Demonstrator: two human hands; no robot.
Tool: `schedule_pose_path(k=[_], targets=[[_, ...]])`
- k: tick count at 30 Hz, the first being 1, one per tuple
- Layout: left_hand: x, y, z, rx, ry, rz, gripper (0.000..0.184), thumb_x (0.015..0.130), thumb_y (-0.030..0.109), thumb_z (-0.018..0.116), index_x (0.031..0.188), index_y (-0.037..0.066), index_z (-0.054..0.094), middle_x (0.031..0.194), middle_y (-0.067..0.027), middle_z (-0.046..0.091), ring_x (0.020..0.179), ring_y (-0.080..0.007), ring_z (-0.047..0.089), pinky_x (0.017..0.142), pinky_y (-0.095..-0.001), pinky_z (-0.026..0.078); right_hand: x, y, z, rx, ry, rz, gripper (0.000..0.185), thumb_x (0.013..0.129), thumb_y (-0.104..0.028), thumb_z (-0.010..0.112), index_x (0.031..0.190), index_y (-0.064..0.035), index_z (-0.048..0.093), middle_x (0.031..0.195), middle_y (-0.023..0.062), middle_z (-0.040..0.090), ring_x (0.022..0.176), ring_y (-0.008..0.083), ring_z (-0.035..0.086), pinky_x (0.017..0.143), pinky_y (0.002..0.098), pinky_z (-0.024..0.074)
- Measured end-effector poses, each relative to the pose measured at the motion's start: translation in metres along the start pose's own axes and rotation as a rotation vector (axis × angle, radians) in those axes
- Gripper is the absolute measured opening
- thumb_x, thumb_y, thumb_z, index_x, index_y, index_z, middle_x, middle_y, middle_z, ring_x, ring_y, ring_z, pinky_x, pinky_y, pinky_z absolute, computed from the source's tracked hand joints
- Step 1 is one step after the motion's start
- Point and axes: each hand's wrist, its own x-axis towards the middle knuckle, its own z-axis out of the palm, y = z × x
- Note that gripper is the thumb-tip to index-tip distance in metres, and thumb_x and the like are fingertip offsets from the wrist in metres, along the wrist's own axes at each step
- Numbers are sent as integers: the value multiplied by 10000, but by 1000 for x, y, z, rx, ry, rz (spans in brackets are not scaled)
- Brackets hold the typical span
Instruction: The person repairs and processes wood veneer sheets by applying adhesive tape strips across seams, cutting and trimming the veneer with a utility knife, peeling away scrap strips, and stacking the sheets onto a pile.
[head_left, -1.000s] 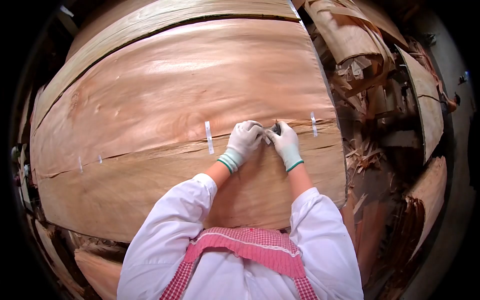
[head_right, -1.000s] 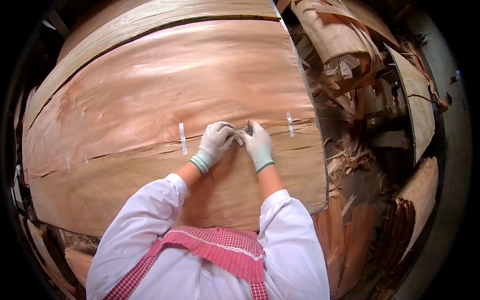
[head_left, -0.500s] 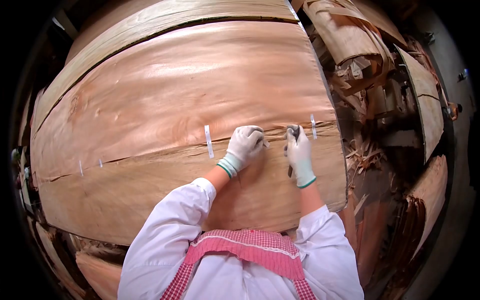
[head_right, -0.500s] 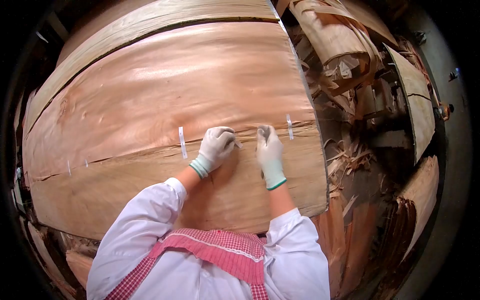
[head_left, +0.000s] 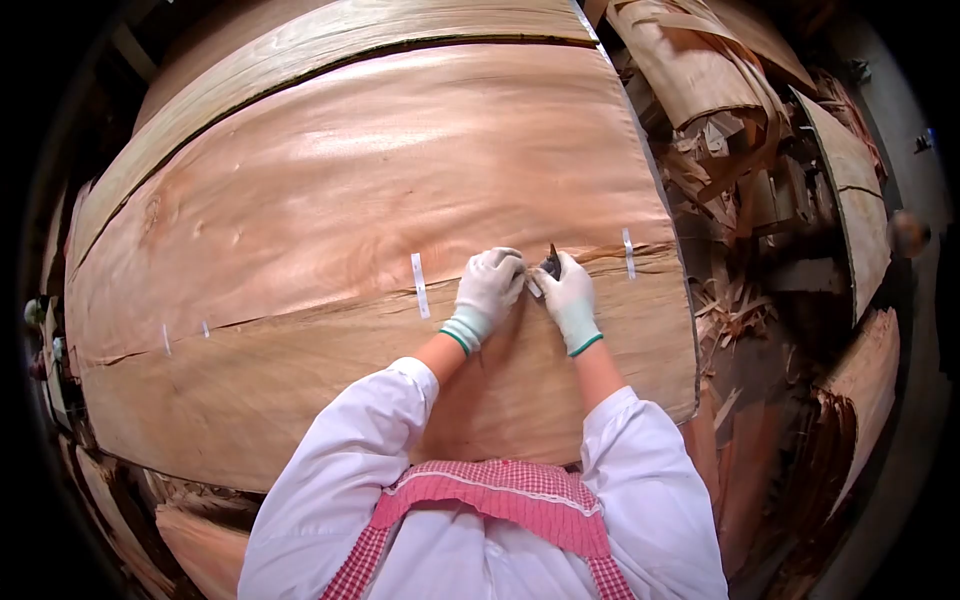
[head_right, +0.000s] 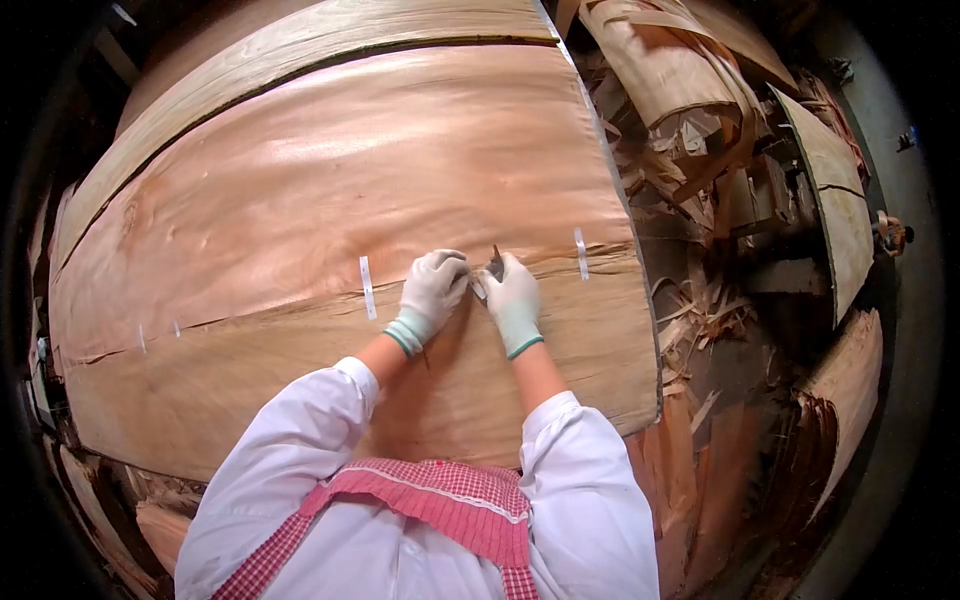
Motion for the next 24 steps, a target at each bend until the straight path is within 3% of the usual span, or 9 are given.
schedule_pose_path(k=[10, 16, 19, 24], targets=[[2, 2, 5, 43, 20, -59, 134, 794, 109, 656, 914, 85, 601, 1037, -69, 627, 982, -296, 576, 833, -420, 449, -4, 9, 7, 27, 45, -82, 209, 808, -159, 706, 943, -23, 622, 854, 143, 669, 789, 289, 648, 704, 389, 496], [4, 6, 1, 61, 24, -92, 329, 787, 120, 657, 1101, 97, 562, 1153, -98, 585, 1017, -316, 570, 853, -430, 455, -4, -3, -6, 114, -78, 38, 264, 783, -181, 741, 951, -18, 620, 878, 139, 672, 798, 279, 645, 722, 375, 497], [4, 7, -1, 79, -14, -105, 410, 796, 116, 650, 1186, 101, 524, 1186, -111, 568, 1035, -330, 565, 866, -430, 451, -7, -3, -6, 33, -53, -68, 299, 777, -203, 751, 965, -17, 612, 902, 142, 671, 820, 285, 644, 745, 375, 498], [10, 8, 8, 81, -1, -230, 406, 802, 80, 644, 1190, 97, 526, 1142, -142, 584, 989, -345, 586, 833, -442, 474, -7, 1, -1, -36, -48, -85, 339, 767, -201, 761, 994, -16, 590, 975, 153, 650, 886, 299, 632, 781, 393, 495]])
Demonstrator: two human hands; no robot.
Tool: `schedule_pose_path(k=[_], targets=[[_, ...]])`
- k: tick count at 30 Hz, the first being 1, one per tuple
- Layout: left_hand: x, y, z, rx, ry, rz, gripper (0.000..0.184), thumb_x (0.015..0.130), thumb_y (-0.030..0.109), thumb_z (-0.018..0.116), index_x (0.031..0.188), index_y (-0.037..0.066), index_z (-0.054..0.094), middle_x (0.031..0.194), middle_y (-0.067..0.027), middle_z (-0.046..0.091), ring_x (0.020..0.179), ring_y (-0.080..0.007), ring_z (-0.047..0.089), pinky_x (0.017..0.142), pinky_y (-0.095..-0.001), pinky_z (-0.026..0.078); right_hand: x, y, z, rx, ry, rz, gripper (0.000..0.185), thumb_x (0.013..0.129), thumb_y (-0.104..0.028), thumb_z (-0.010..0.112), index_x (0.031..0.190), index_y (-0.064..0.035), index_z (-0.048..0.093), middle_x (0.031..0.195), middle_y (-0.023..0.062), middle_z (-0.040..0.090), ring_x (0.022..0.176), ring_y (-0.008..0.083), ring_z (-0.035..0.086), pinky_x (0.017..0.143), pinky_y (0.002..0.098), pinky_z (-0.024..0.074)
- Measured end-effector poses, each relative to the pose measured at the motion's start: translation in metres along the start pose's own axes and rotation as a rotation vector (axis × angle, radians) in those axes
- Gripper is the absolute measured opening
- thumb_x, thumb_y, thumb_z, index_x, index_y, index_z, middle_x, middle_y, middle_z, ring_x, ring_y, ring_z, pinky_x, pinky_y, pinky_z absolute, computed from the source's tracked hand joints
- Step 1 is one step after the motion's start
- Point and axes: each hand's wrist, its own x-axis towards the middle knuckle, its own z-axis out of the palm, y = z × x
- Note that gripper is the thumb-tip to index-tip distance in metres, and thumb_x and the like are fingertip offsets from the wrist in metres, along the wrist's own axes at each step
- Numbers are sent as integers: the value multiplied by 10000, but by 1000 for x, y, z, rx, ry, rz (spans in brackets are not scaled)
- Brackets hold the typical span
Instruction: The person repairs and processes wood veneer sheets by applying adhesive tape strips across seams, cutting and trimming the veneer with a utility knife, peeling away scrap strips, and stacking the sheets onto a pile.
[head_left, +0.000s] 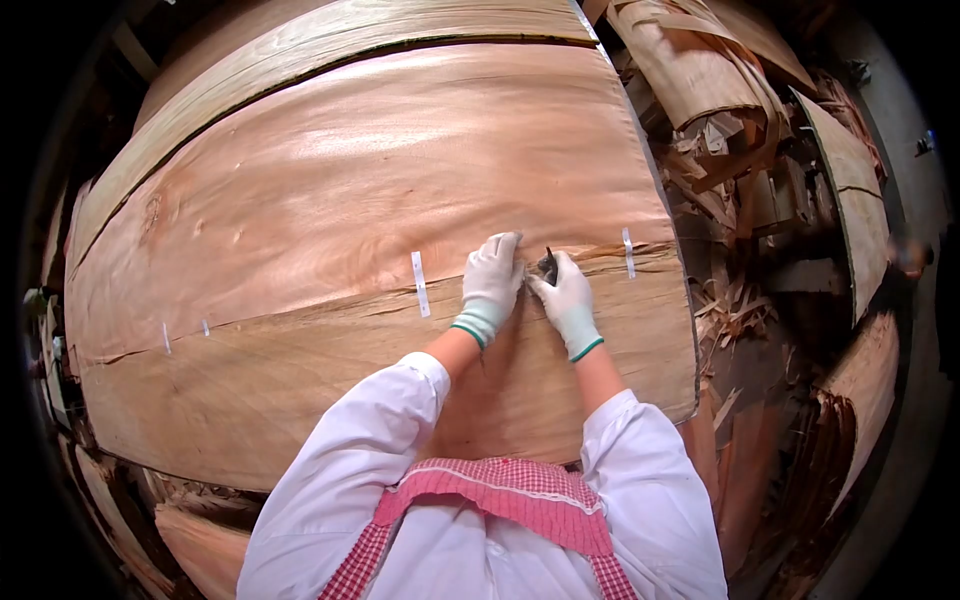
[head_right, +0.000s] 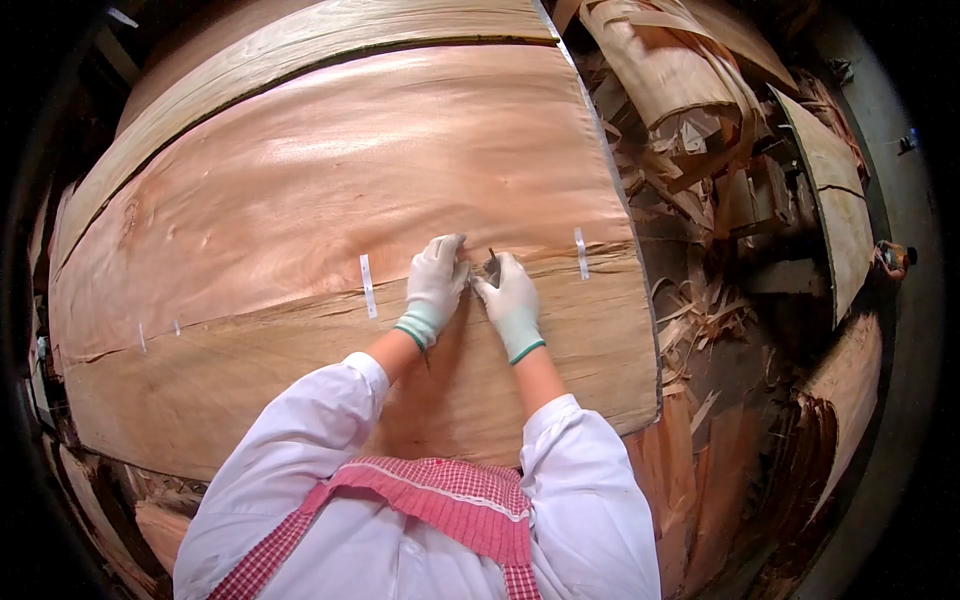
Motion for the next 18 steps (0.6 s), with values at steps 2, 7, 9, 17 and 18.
schedule_pose_path(k=[2, 7, 9, 17, 18], targets=[[5, 4, 2, 42, -19, -35, 395, 804, 70, 636, 1183, 94, 527, 1140, -147, 583, 992, -347, 586, 830, -447, 475, -2, -4, -4, -55, -17, -30, 356, 764, -184, 762, 1023, -17, 582, 1015, 159, 636, 905, 304, 626, 792, 397, 496], [9, 9, -10, 55, -165, -57, 417, 801, 38, 619, 1205, 85, 524, 1179, -162, 578, 1042, -355, 572, 868, -443, 471, -37, 3, -33, -90, 71, -248, 414, 778, -117, 735, 1146, -29, 569, 1078, 174, 603, 937, 317, 612, 829, 392, 505], [0, 4, -24, -45, -109, 111, 442, 795, 24, 614, 1225, 88, 530, 1207, -160, 573, 1082, -354, 558, 904, -438, 460, -70, 19, -51, 147, 145, -46, 357, 847, -95, 672, 1169, 6, 556, 1040, 142, 617, 965, 252, 610, 844, 365, 499], [-93, -20, -90, 61, 44, 215, 448, 783, 0, 595, 1221, 89, 558, 1218, -113, 570, 1141, -320, 527, 965, -429, 415, -234, 77, -113, 706, 447, 518, 312, 1018, -326, 473, 1042, -29, 567, 887, 20, 568, 563, 71, 488, 490, 226, 426], [-105, -18, -96, 88, 26, 192, 443, 787, 2, 595, 1220, 89, 558, 1212, -113, 572, 1140, -319, 527, 962, -431, 415, -241, 82, -116, 706, 437, 535, 301, 1016, -329, 475, 1035, -45, 571, 880, 19, 569, 563, 71, 490, 493, 226, 426]])
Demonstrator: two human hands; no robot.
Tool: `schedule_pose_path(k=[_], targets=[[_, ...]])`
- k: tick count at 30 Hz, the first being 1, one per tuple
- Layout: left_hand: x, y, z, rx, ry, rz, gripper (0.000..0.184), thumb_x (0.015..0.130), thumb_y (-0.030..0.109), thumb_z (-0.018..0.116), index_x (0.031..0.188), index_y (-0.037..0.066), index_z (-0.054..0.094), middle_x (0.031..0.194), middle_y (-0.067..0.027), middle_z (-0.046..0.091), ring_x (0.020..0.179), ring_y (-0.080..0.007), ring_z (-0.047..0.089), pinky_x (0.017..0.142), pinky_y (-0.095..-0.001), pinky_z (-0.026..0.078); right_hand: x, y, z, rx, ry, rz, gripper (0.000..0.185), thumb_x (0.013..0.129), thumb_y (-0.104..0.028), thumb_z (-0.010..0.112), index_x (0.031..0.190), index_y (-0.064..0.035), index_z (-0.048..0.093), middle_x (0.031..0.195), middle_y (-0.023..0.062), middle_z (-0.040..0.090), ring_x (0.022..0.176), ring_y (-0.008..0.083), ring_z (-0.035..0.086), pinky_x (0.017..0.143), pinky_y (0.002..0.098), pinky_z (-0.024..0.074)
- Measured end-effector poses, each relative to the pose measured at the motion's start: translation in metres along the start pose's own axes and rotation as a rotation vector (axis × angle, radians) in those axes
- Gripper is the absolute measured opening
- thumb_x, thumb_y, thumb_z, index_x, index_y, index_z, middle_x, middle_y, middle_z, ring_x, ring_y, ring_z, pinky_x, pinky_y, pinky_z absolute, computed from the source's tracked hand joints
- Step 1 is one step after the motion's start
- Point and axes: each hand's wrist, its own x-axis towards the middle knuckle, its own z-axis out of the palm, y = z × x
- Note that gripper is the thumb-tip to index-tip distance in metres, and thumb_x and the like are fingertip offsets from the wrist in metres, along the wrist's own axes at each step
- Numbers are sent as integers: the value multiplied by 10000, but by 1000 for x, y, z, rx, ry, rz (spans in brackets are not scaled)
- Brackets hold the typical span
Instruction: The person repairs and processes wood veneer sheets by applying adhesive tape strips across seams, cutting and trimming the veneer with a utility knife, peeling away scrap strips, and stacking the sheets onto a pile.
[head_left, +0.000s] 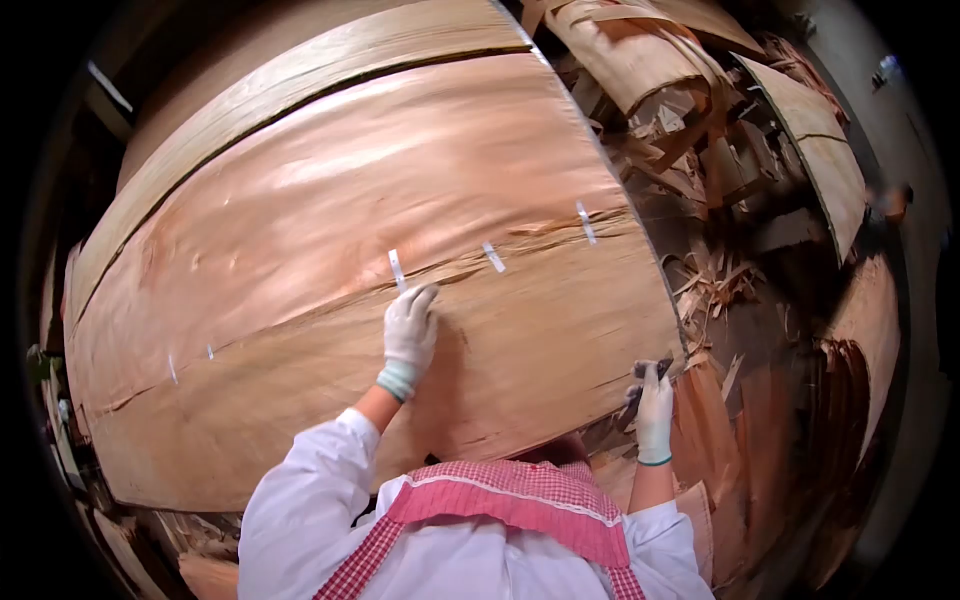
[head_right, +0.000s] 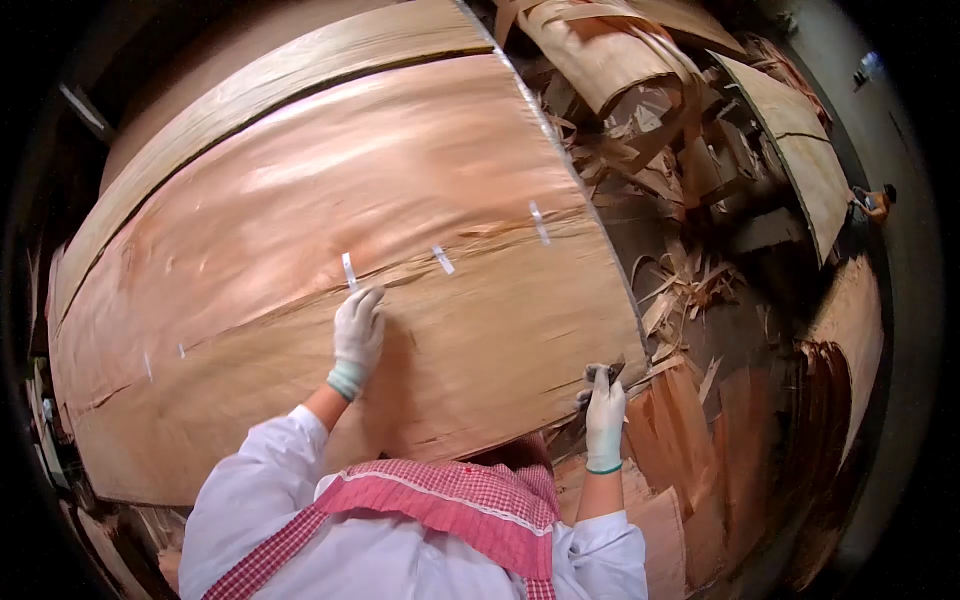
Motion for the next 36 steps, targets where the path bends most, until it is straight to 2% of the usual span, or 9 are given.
schedule_pose_path(k=[7, 11, 14, 21, 27, 30, 31, 32, 36], targets=[[-53, 90, 26, 58, -61, -24, 370, 807, 27, 600, 1172, 81, 575, 1176, -123, 582, 1120, -325, 535, 957, -445, 412, 27, -30, -55, -45, -126, -139, 229, 1000, -269, 495, 1063, -62, 569, 862, 0, 588, 580, 64, 492, 510, 213, 403], [-50, 206, 109, -4, -91, 34, 339, 800, 52, 618, 1137, 68, 587, 1165, -133, 588, 1118, -342, 534, 961, -451, 413, 72, -32, -133, 261, -292, -130, 207, 1013, -221, 468, 1063, -51, 574, 881, 7, 575, 596, 58, 497, 485, 211, 411], [-27, 309, 210, 11, -63, 99, 333, 805, 68, 619, 1135, 65, 585, 1168, -145, 586, 1118, -353, 532, 961, -455, 416, 116, -62, -235, 272, -411, -69, 219, 1015, -219, 459, 1014, -42, 587, 873, 21, 585, 611, 61, 500, 511, 215, 410], [32, 442, 306, -107, -177, 168, 285, 849, 86, 603, 1131, 45, 590, 1164, -148, 590, 1095, -354, 539, 956, -430, 425, 168, -106, -372, 185, -412, -61, 229, 1015, -238, 460, 1024, -47, 586, 905, 2, 596, 640, 51, 505, 543, 211, 405], [65, 462, 346, -194, -187, 88, 275, 831, 93, 628, 1100, 40, 610, 1100, -174, 617, 1031, -360, 581, 921, -427, 461, 245, -102, -388, 567, -528, 91, 204, 1020, -201, 449, 1054, -39, 568, 955, 29, 616, 633, 60, 497, 534, 211, 391], [81, 479, 360, -569, -360, -318, 357, 897, 211, 628, 1191, 15, 574, 1078, -162, 636, 1017, -278, 616, 900, -380, 479, 285, -112, -370, 424, -613, 126, 178, 1016, -197, 452, 1058, -57, 554, 941, 28, 622, 612, 56, 490, 520, 203, 386], [96, 488, 360, -638, -418, -305, 383, 927, 256, 616, 1224, 24, 553, 1059, -135, 639, 994, -224, 611, 882, -345, 483, 296, -119, -362, 334, -642, 109, 162, 1009, -190, 457, 1041, -67, 558, 927, 15, 621, 610, 53, 492, 520, 203, 388], [113, 497, 362, -761, -547, -447, 428, 953, 270, 584, 1283, 6, 519, 1198, -146, 595, 1117, -214, 564, 963, -322, 437, 311, -121, -353, 241, -684, 96, 168, 1007, -189, 452, 1032, -64, 562, 890, 8, 612, 613, 52, 492, 519, 203, 390], [190, 498, 405, -1171, -619, -457, 459, 1001, 328, 523, 1347, 31, 468, 1181, -55, 586, 1080, -129, 533, 928, -276, 440, 369, -158, -312, -15, -762, 51, 192, 1007, -191, 448, 1095, -75, 572, 827, -20, 580, 615, 45, 504, 509, 192, 403]])
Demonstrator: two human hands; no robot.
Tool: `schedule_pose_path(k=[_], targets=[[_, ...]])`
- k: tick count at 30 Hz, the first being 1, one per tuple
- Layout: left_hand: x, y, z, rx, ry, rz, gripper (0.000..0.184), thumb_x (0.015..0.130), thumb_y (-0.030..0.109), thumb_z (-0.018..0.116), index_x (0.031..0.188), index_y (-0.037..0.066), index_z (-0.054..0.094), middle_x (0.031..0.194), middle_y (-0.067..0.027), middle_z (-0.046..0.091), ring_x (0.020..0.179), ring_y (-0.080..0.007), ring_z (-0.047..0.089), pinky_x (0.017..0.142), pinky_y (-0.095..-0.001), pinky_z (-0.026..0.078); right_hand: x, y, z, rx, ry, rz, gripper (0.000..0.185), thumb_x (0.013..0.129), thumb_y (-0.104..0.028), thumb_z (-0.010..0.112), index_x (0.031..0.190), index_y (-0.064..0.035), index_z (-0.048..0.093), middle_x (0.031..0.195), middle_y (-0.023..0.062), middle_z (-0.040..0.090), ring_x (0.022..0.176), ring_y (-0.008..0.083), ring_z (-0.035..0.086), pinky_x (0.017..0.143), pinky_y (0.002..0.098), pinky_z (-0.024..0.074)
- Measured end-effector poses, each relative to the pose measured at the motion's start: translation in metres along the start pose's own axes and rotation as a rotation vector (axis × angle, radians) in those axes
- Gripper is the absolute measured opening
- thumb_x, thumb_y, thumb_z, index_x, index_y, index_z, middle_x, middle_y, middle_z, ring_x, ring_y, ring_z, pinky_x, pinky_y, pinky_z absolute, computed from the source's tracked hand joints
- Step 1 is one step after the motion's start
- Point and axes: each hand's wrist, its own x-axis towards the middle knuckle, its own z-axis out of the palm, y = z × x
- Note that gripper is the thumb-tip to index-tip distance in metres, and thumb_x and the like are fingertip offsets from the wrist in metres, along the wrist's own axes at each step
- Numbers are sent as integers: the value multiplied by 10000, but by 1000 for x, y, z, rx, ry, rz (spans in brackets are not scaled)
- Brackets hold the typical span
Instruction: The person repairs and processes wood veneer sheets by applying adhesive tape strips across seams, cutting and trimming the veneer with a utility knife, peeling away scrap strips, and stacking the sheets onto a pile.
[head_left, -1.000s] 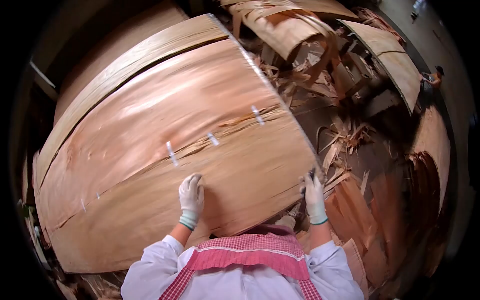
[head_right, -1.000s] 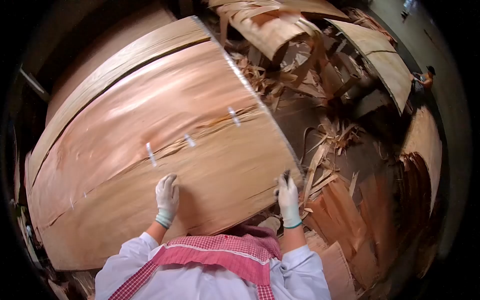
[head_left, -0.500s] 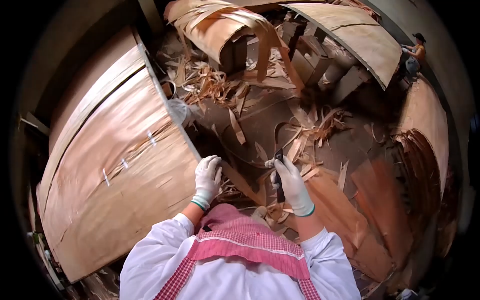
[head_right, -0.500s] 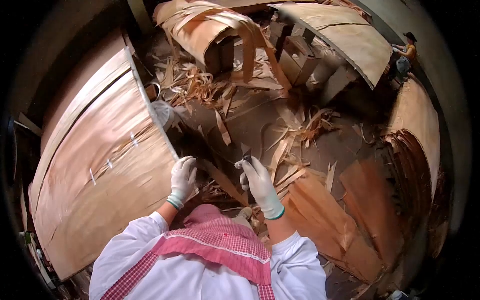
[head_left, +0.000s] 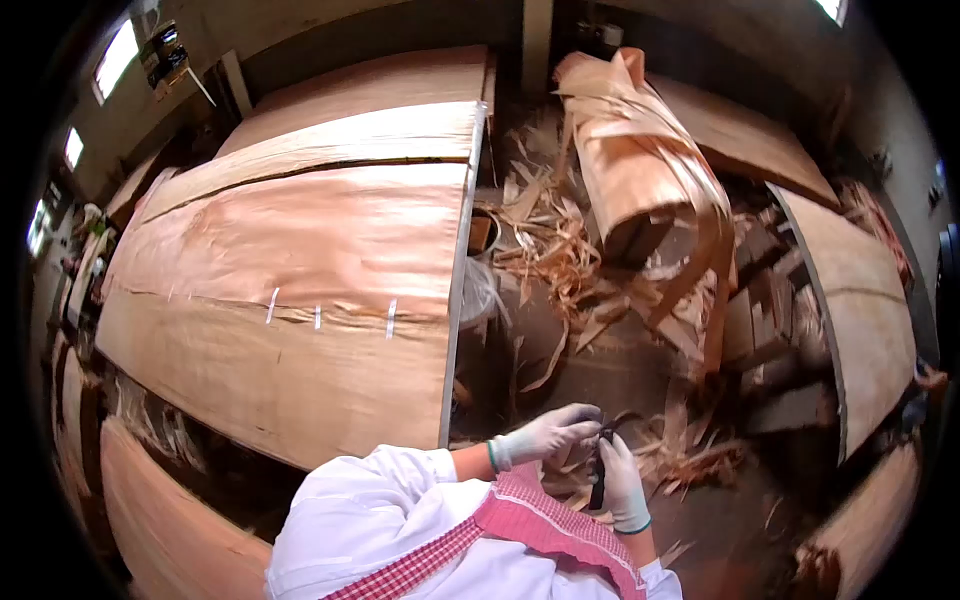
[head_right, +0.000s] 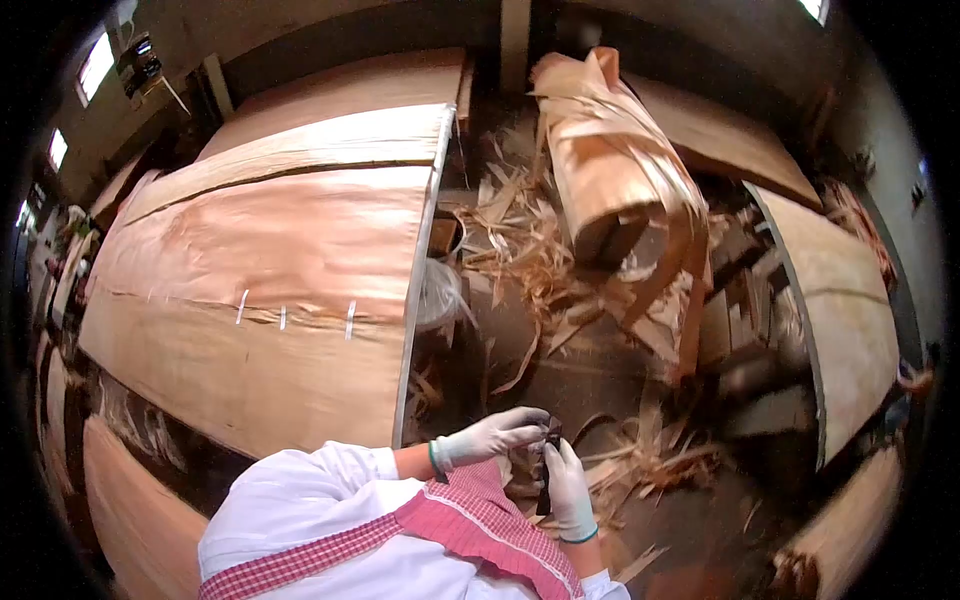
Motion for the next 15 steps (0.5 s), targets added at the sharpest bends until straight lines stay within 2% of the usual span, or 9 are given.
schedule_pose_path(k=[1, 2, 3, 5, 7, 10, 13, 15], targets=[[23, 17, -3, -95, -19, -36, 442, 1005, 330, 515, 1336, 39, 488, 1172, -47, 591, 1057, -118, 535, 908, -268, 445, 17, -22, -1, -52, 5, -8, 200, 1003, -194, 457, 1110, -75, 576, 811, -28, 572, 613, 47, 505, 508, 194, 405], [49, 22, -13, -78, 5, 14, 419, 1008, 329, 509, 1314, 44, 515, 1157, -39, 597, 1035, -107, 534, 893, -262, 446, 56, -6, -22, -105, -16, -93, 213, 1000, -205, 469, 1126, -68, 574, 791, -33, 570, 614, 55, 512, 513, 197, 412], [71, 21, -18, -74, 29, 55, 399, 1010, 328, 503, 1293, 49, 541, 1143, -32, 604, 1014, -97, 533, 879, -257, 448, 72, -26, -24, -197, -12, -82, 229, 1001, -213, 469, 1148, -63, 563, 776, -36, 564, 617, 57, 514, 520, 200, 417], [108, 40, -36, -50, 85, 62, 366, 1015, 306, 496, 1241, 30, 577, 1107, -29, 617, 1007, -104, 539, 905, -266, 441, 112, -62, -29, -260, -103, -149, 245, 1003, -217, 465, 1167, -58, 551, 775, -27, 565, 615, 59, 513, 527, 204, 420], [136, 57, -56, -187, 133, 109, 341, 1014, 284, 498, 1200, 15, 597, 1084, -32, 626, 1009, -107, 543, 918, -271, 437, 138, -117, -10, -293, -132, -32, 229, 1002, -211, 452, 1131, -45, 544, 738, -4, 546, 588, 72, 502, 523, 218, 416], [174, 71, -97, 58, 280, 202, 312, 1013, 253, 501, 1160, 2, 613, 1060, -35, 633, 1002, -110, 550, 920, -271, 437, 201, -151, -5, -315, -247, -6, 196, 997, -196, 446, 1079, -44, 539, 705, 7, 525, 566, 81, 496, 520, 226, 413], [203, 80, -136, -10, 409, 172, 293, 1009, 231, 505, 1136, -5, 624, 1051, -39, 641, 1004, -117, 560, 922, -270, 438, 275, -168, 0, -339, -399, 43, 174, 1000, -188, 453, 1050, -45, 538, 698, 2, 535, 574, 82, 497, 532, 228, 415], [222, 94, -154, -85, 566, 122, 301, 1008, 209, 506, 1205, -7, 579, 1068, -49, 633, 983, -115, 558, 893, -274, 455, 326, -190, 3, -385, -535, 51, 177, 1003, -192, 463, 1061, -51, 551, 719, -12, 534, 588, 74, 488, 547, 225, 413]])
